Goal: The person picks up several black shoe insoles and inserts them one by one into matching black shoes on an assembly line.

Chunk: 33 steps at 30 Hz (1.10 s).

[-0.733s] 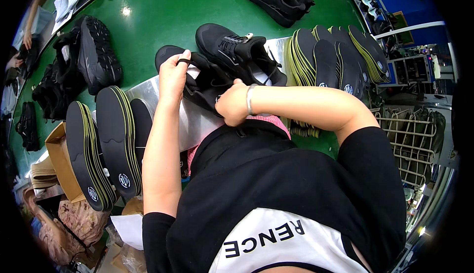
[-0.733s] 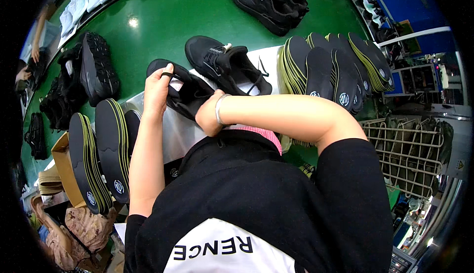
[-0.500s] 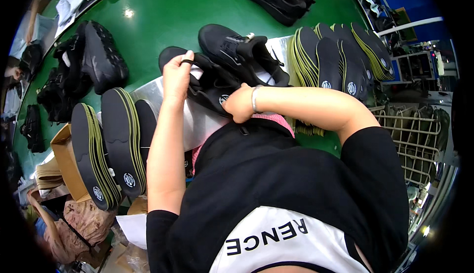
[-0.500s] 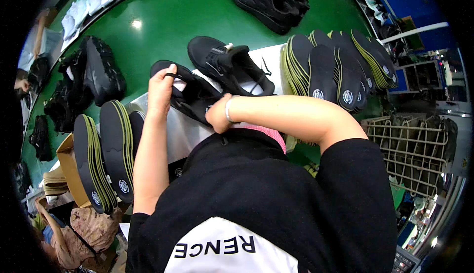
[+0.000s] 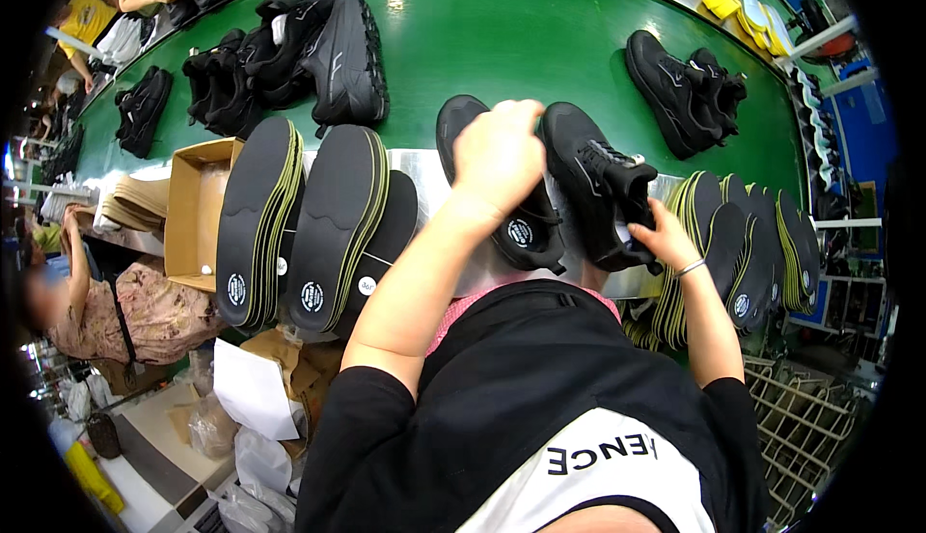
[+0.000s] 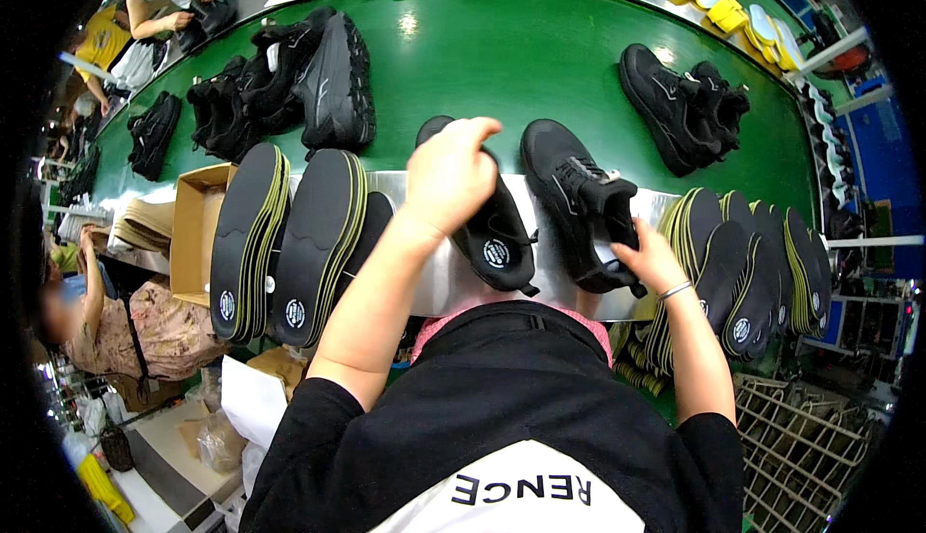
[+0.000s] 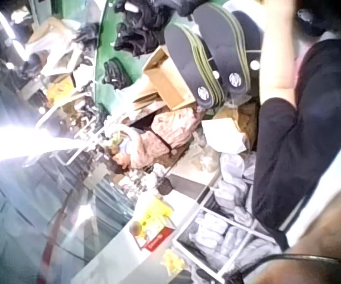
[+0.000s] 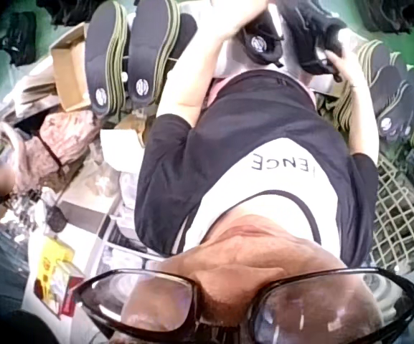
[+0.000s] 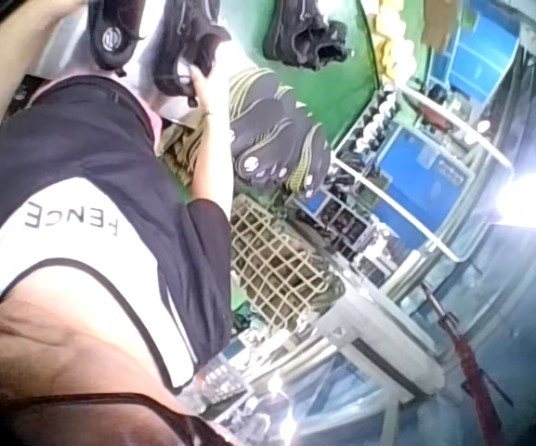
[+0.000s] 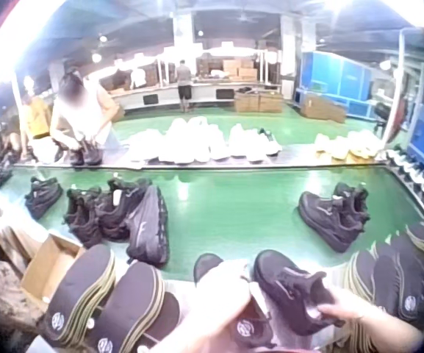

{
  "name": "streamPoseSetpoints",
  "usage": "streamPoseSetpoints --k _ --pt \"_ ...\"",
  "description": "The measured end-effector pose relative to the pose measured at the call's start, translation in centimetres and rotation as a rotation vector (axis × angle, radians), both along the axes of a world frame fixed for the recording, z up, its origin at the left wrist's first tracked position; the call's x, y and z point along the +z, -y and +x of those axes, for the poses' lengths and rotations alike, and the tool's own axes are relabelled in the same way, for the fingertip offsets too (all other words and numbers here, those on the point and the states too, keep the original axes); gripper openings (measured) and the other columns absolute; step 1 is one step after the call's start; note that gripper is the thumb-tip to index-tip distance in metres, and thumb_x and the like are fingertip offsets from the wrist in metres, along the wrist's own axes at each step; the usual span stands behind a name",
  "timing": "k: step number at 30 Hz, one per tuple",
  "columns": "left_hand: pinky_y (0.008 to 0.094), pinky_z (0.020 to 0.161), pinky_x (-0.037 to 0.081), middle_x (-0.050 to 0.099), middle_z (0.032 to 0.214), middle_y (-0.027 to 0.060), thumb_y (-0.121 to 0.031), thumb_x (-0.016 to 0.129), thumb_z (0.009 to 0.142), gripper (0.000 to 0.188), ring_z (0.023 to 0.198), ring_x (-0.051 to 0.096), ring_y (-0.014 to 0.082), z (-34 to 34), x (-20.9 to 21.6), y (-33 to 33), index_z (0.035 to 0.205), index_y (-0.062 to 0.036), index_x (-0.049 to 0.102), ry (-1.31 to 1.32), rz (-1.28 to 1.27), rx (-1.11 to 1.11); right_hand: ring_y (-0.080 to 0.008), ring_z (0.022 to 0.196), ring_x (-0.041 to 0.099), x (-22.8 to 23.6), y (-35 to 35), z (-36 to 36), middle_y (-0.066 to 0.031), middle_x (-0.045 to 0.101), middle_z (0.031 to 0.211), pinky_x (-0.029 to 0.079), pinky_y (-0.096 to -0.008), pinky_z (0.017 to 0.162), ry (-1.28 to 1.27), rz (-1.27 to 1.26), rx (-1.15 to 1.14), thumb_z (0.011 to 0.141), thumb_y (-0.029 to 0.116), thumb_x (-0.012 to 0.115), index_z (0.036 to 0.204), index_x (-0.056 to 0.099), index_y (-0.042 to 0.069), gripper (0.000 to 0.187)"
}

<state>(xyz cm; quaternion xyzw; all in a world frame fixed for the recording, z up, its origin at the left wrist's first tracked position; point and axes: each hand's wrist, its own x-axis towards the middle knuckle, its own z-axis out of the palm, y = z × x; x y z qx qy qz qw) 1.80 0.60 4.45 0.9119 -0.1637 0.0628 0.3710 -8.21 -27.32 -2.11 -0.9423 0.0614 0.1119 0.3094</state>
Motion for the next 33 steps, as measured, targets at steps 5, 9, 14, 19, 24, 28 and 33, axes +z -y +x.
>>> streamPoseSetpoints --k 5,9,14,19,24,28,33 --pt "0.0378 0.091 0.034 0.04 0.116 0.0204 -0.021 0.059 0.067 0.063 0.107 0.041 0.0345 -3.5 -0.6 6.6 0.121 -0.0033 0.032 0.005 -0.348 -0.331 -0.0334 0.063 0.056 3.7 -2.1 0.4 -0.0172 0.057 0.063 0.044 -0.0421 0.057 -0.026 -0.68 0.134 0.075 0.022 0.051 0.071 0.056 0.003 0.02" --pt "0.05 0.091 0.023 0.021 0.13 0.0177 -0.038 0.074 0.05 0.102 0.121 0.021 0.033 -4.7 -4.6 9.8 0.129 -0.0065 0.017 -0.022 0.049 -0.541 -0.0098 0.037 0.047 10.4 -2.8 2.4 -0.0052 0.051 0.048 0.037 -0.0225 0.036 -0.513 0.056 0.035 0.076 0.016 0.052 0.065 0.053 -0.001 0.021" --pt "0.0427 0.082 0.033 0.037 0.119 0.012 -0.026 0.073 0.052 0.076 0.108 0.037 0.0288 -4.7 -5.5 12.1 0.116 -0.0056 0.037 0.12 -0.056 -0.312 -0.0104 0.055 0.054 12.1 -2.7 6.3 -0.0038 0.058 0.076 0.043 -0.0214 0.052 -0.215 1.137 -0.184 0.086 0.029 0.041 0.088 0.054 0.003 0.029" --pt "0.0381 0.077 0.041 0.055 0.091 0.0184 -0.004 0.049 0.067 0.029 0.088 0.052 0.0338 -1.4 -8.3 11.8 0.095 0.0016 0.051 0.056 -0.417 -0.239 -0.0089 0.068 0.055 12.3 1.0 8.5 -0.002 0.059 0.081 0.042 -0.0218 0.059 0.071 0.637 -0.219 0.083 0.038 0.046 0.093 0.056 0.007 0.034" --pt "0.0377 0.078 0.04 0.055 0.091 0.0173 -0.009 0.051 0.074 0.025 0.086 0.053 0.0328 -1.8 -7.2 11.4 0.097 -0.0007 0.051 -0.015 -0.34 -0.283 -0.0199 0.072 0.058 10.3 10.5 3.6 -0.0109 0.061 0.082 0.044 -0.0298 0.064 0.202 -0.056 -0.414 0.076 0.031 0.053 0.091 0.057 0.0 0.036" --pt "0.0353 0.077 0.042 0.056 0.096 0.0138 -0.018 0.065 0.069 0.046 0.09 0.053 0.0289 -2.3 -5.4 11.9 0.109 -0.0054 0.045 0.024 -0.066 -0.313 -0.0303 0.091 0.054 9.5 16.3 -3.9 -0.0183 0.058 0.093 0.043 -0.0367 0.077 0.037 -0.539 -0.677 0.073 0.034 0.051 0.096 0.055 0.001 0.041" --pt "0.0366 0.07 0.041 0.055 0.089 0.009 -0.016 0.064 0.065 0.046 0.081 0.053 0.0266 -2.6 -5.1 12.5 0.107 -0.0083 0.047 0.198 0.158 -0.328 -0.0327 0.106 0.046 6.5 16.7 -9.0 -0.0223 0.048 0.112 0.038 -0.0385 0.088 -0.46 -0.6 -0.835 0.066 0.055 0.056 0.111 0.044 0.0 0.072"
